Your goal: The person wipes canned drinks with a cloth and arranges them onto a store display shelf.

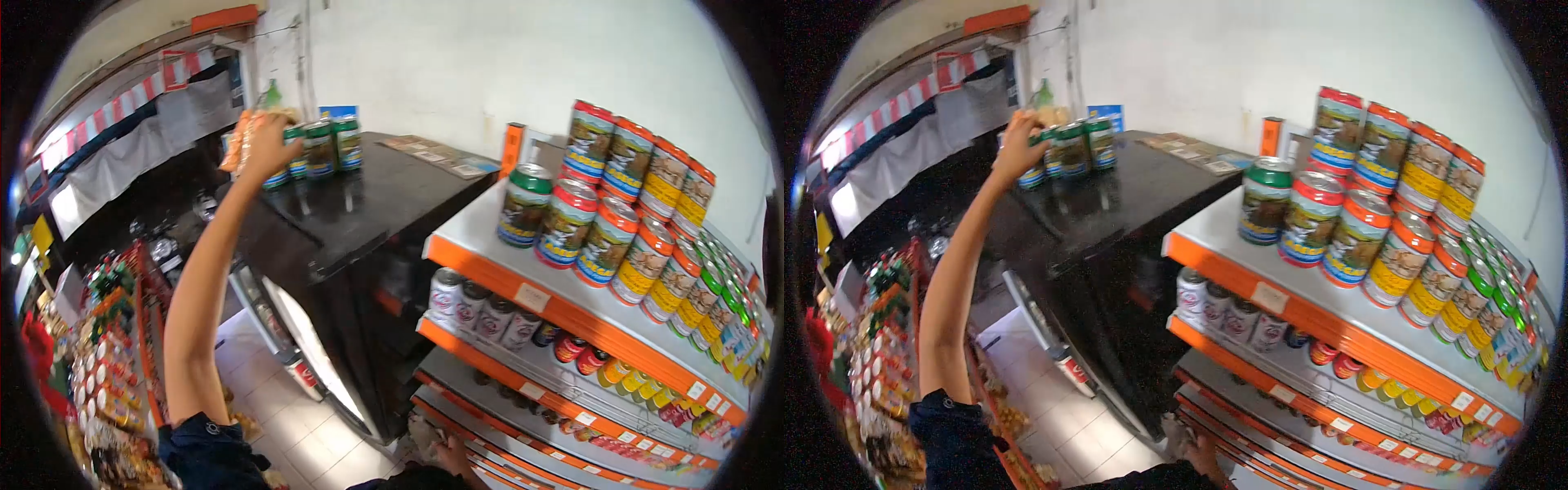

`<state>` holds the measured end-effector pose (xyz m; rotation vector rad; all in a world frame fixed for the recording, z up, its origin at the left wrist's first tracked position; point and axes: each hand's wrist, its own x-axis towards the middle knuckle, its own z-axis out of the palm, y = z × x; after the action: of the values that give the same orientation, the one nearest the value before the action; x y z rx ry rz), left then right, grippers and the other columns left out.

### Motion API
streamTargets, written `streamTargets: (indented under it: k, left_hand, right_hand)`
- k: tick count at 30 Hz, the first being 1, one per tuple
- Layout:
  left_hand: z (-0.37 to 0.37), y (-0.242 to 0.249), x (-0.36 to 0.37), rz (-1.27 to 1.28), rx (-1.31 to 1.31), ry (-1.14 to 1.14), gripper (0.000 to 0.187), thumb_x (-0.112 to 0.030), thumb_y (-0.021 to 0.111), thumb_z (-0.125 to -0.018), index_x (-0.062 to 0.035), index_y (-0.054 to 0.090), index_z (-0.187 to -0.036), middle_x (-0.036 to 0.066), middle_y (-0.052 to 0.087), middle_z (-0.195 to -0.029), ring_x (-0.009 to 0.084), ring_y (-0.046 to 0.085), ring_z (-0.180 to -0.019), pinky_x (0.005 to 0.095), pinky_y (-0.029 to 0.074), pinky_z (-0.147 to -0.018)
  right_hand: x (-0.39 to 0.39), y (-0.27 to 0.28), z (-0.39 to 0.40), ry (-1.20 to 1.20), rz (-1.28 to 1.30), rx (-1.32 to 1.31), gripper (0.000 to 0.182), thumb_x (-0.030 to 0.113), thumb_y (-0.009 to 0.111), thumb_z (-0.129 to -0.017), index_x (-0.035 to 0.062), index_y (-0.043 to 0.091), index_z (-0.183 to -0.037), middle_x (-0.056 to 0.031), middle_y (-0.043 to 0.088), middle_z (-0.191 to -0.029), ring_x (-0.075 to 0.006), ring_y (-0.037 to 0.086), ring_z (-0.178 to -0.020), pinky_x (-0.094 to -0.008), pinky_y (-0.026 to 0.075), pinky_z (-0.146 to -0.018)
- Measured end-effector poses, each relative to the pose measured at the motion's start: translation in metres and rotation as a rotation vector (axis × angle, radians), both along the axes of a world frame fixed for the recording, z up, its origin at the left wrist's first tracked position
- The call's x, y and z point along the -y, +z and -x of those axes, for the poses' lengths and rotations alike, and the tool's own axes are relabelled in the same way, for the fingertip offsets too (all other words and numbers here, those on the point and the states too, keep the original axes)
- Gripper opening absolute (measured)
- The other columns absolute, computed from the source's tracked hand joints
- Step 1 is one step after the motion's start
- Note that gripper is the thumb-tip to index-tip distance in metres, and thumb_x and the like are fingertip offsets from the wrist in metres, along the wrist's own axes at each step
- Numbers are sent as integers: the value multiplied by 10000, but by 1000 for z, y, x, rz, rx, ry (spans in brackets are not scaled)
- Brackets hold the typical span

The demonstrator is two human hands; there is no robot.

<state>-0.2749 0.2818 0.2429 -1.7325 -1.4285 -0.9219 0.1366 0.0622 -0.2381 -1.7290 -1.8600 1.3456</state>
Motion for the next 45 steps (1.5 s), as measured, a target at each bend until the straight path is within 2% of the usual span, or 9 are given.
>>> streamTargets:
  k: [4,7,16,26,28,32,35,40,45]
  left_hand:
    - [7,-4,-41,109,-147,228,618,-253,643,-631,-41,397,-1157,124,409,-1198,353,364,-1106,405,330,-913]
    - [30,-10,-78,370,-188,-23,711,-272,678,-596,-42,376,-1197,152,445,-1163,325,414,-1080,363,320,-930]
    - [34,-5,-94,318,90,-235,398,-193,682,-627,-33,405,-863,138,468,-792,241,470,-788,314,371,-696]
    - [13,5,-93,313,-55,49,477,-230,678,-576,-42,419,-930,155,486,-897,304,462,-868,385,367,-726]
    - [-5,6,-89,-58,-287,259,557,-262,694,-567,-40,425,-1000,175,470,-1018,312,437,-985,391,362,-818]
    - [-121,46,-67,175,-159,-426,623,-412,645,-662,-19,432,-1095,192,417,-1151,298,405,-1075,363,316,-917]
    - [-220,34,-13,727,-81,-812,860,-478,677,-614,-10,296,-1226,205,384,-1199,296,367,-1130,363,300,-946]
    - [-272,2,-26,972,-14,-963,838,-395,685,-656,-85,206,-1270,195,391,-1188,293,357,-1141,367,310,-940]
    - [-286,2,-27,1155,128,-1040,610,-285,645,-733,-61,335,-1209,113,441,-1146,186,409,-1059,315,323,-910]
  right_hand:
    - [11,21,-9,-87,-69,-150,395,287,493,-828,16,430,-1108,-120,532,-867,-238,491,-651,-401,358,-587]
    - [15,17,-23,-98,107,-65,407,253,491,-818,18,416,-1142,-141,535,-917,-253,508,-696,-402,375,-634]
    - [31,22,-48,-294,-134,-22,454,199,528,-726,24,422,-1131,-198,537,-1003,-316,528,-911,-365,401,-767]
    - [26,15,-59,-277,-315,-3,507,243,533,-770,39,355,-1199,-224,541,-933,-356,534,-789,-438,417,-686]
    - [26,25,-63,-272,-218,82,456,157,514,-717,58,414,-1151,-223,560,-905,-371,536,-817,-388,419,-707]
    - [34,-2,-83,-398,-460,19,400,159,495,-719,29,455,-1095,-203,572,-860,-341,563,-774,-365,437,-669]
    - [45,36,-80,-488,-365,-73,401,135,511,-715,14,452,-1093,-225,561,-920,-368,548,-836,-407,435,-713]
    - [57,19,-90,-574,-452,-88,375,183,554,-736,54,478,-1079,-205,574,-907,-341,572,-797,-372,458,-650]
    - [77,30,-98,-632,-361,-25,367,215,589,-723,49,499,-1038,-194,585,-873,-317,586,-767,-362,460,-615]
